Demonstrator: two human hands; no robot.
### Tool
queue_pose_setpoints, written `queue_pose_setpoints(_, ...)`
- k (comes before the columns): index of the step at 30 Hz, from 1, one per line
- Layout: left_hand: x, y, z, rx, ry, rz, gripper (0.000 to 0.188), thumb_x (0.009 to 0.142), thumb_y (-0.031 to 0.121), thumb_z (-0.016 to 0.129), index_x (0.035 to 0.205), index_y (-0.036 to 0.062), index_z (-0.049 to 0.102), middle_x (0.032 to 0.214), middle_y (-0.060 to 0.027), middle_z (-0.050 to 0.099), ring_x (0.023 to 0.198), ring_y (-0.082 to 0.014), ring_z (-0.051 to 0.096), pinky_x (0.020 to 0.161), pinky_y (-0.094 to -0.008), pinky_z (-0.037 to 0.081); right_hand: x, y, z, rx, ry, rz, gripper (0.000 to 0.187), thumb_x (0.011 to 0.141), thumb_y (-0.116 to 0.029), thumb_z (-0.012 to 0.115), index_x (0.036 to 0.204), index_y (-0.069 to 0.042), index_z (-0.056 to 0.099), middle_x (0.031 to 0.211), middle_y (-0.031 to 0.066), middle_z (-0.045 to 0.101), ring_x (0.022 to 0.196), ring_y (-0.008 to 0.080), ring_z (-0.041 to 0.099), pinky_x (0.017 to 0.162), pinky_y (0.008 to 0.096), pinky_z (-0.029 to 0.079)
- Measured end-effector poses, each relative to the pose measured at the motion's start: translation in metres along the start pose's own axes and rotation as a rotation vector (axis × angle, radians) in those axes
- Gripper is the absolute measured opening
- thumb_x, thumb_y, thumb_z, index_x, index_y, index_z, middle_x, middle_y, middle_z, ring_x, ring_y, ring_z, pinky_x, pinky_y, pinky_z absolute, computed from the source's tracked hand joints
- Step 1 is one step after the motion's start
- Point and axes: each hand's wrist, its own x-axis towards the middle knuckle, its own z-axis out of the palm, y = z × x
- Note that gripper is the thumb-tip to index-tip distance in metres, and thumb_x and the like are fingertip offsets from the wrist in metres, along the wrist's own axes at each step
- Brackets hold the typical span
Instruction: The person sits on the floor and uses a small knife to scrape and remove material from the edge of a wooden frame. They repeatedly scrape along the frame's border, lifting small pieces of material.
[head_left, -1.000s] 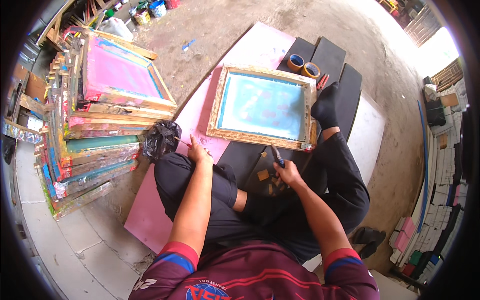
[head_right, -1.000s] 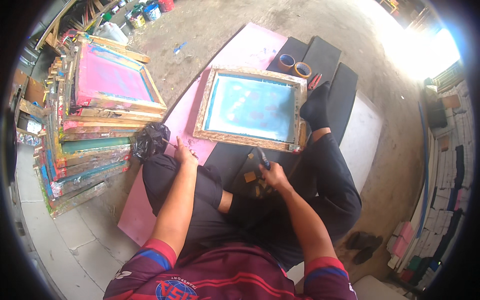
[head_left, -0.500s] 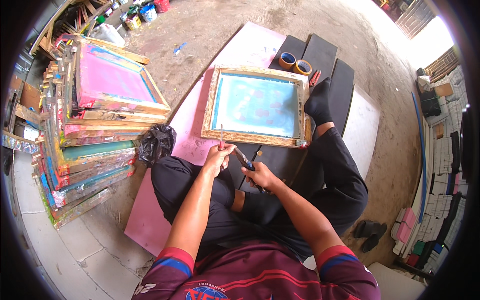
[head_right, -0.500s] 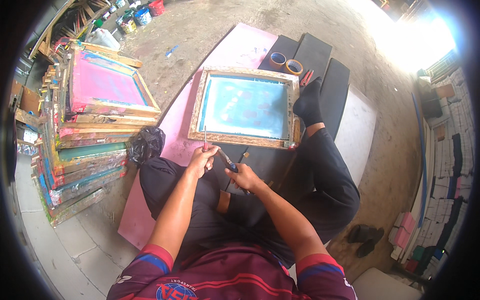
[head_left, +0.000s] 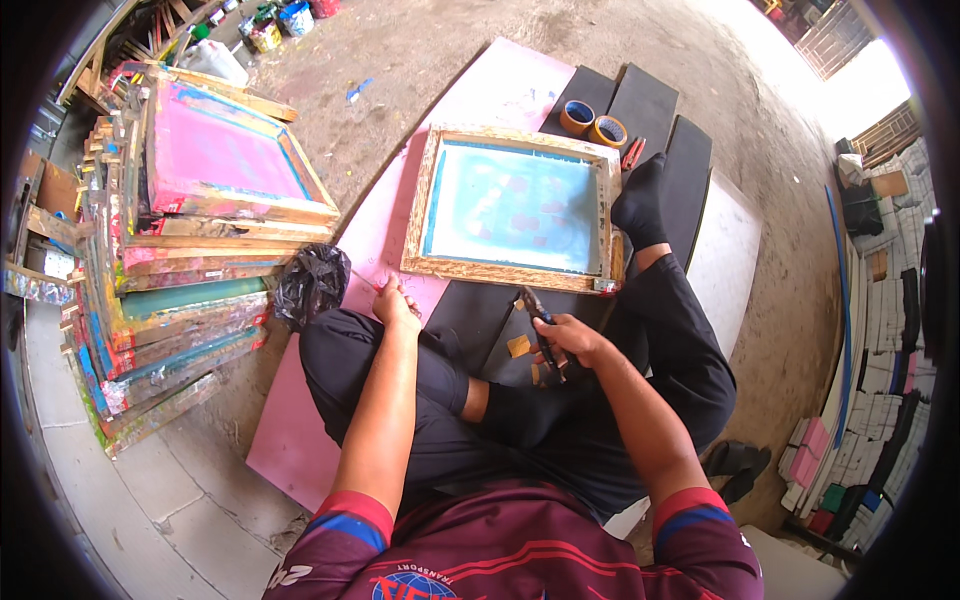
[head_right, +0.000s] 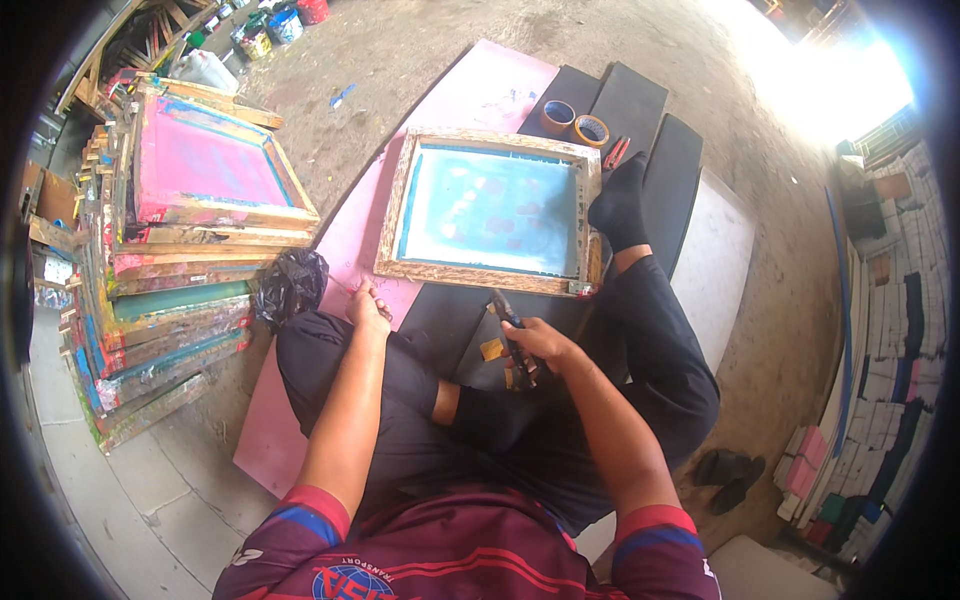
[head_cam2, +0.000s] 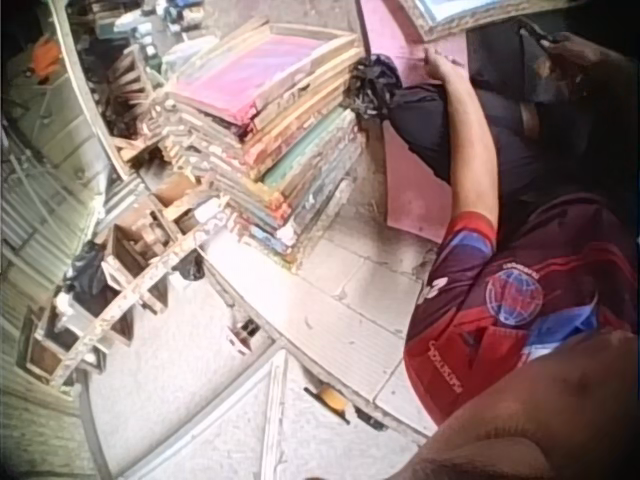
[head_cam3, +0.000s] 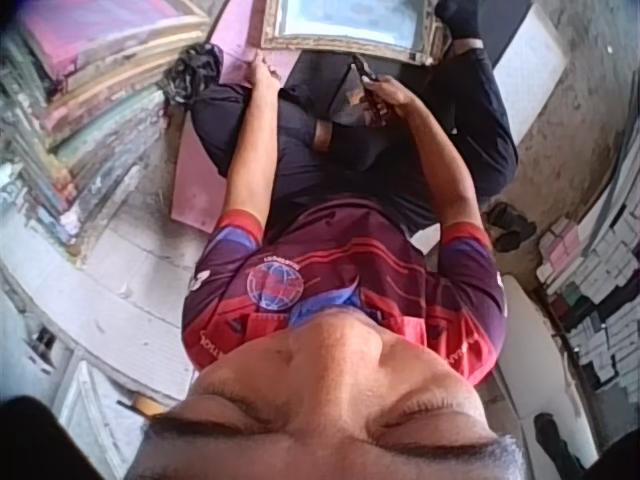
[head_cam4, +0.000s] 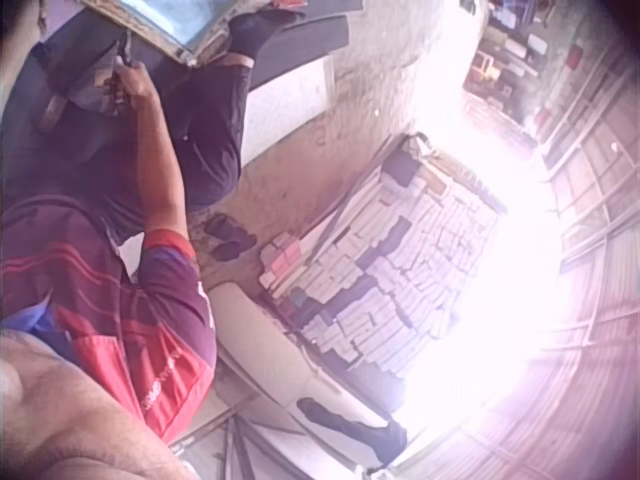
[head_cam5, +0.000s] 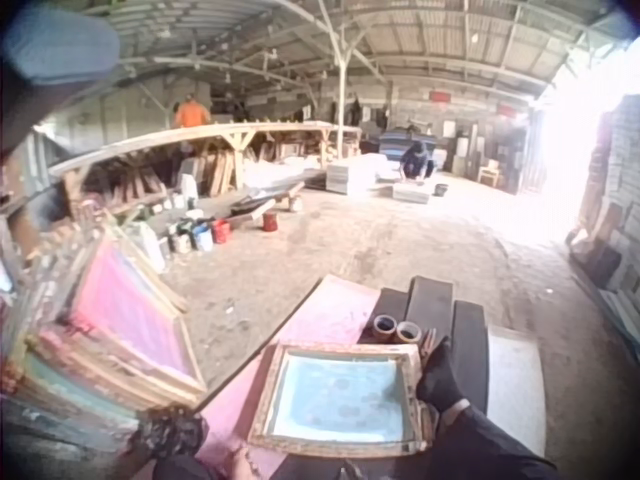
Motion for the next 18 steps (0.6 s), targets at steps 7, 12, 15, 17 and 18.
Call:
queue_pose_setpoints(7, 0.006, 0.000, 0.000, 0.005, 0.070, 0.010, 0.034, 0.096, 0.035, 0.068, 0.073, 0.0158, 0.052, 0.055, 0.0033, 0.044, 0.041, -0.0123, 0.040, 0.038, -0.0290, 0.030, 0.004, 0.002, -0.020, -0.074, 0.061, -0.003, 0.048, 0.103, -0.045, 0.057, 0.114, 0.001, 0.053, 0.099, 0.0172, 0.071, 0.079, 0.0226, 0.073, 0.052, 0.0339, 0.055)
queue_pose_setpoints(12, 0.000, 0.003, 0.004, -0.036, 0.095, 0.015, 0.032, 0.097, 0.033, 0.067, 0.077, 0.0139, 0.052, 0.059, 0.0020, 0.047, 0.043, -0.0123, 0.043, 0.038, -0.0293, 0.031, 0.009, 0.003, -0.021, -0.080, 0.067, 0.014, 0.048, 0.103, -0.046, 0.057, 0.116, 0.000, 0.055, 0.095, 0.0157, 0.072, 0.074, 0.0212, 0.073, 0.050, 0.0341, 0.054)
queue_pose_setpoints(15, 0.004, 0.002, 0.001, -0.046, 0.114, 0.048, 0.030, 0.097, 0.032, 0.068, 0.079, 0.0130, 0.053, 0.062, 0.0017, 0.048, 0.043, -0.0120, 0.043, 0.038, -0.0287, 0.032, 0.004, -0.015, -0.021, -0.119, 0.086, 0.068, 0.048, 0.103, -0.046, 0.058, 0.117, 0.001, 0.056, 0.091, 0.0137, 0.071, 0.069, 0.0199, 0.071, 0.050, 0.0341, 0.053)
queue_pose_setpoints(17, -0.002, 0.003, 0.004, -0.041, 0.106, 0.048, 0.029, 0.097, 0.031, 0.068, 0.079, 0.0127, 0.053, 0.062, 0.0019, 0.048, 0.043, -0.0118, 0.043, 0.037, -0.0281, 0.032, 0.000, -0.023, -0.024, -0.152, 0.115, 0.113, 0.048, 0.102, -0.045, 0.058, 0.114, 0.001, 0.059, 0.088, 0.0125, 0.070, 0.066, 0.0193, 0.070, 0.049, 0.0341, 0.053)
queue_pose_setpoints(18, -0.004, 0.004, 0.006, -0.038, 0.103, 0.049, 0.029, 0.097, 0.030, 0.068, 0.079, 0.0126, 0.053, 0.062, 0.0020, 0.048, 0.043, -0.0117, 0.043, 0.037, -0.0277, 0.033, -0.001, -0.026, -0.025, -0.205, 0.122, 0.119, 0.047, 0.102, -0.045, 0.059, 0.111, 0.001, 0.061, 0.086, 0.0122, 0.069, 0.065, 0.0185, 0.069, 0.049, 0.0344, 0.053)
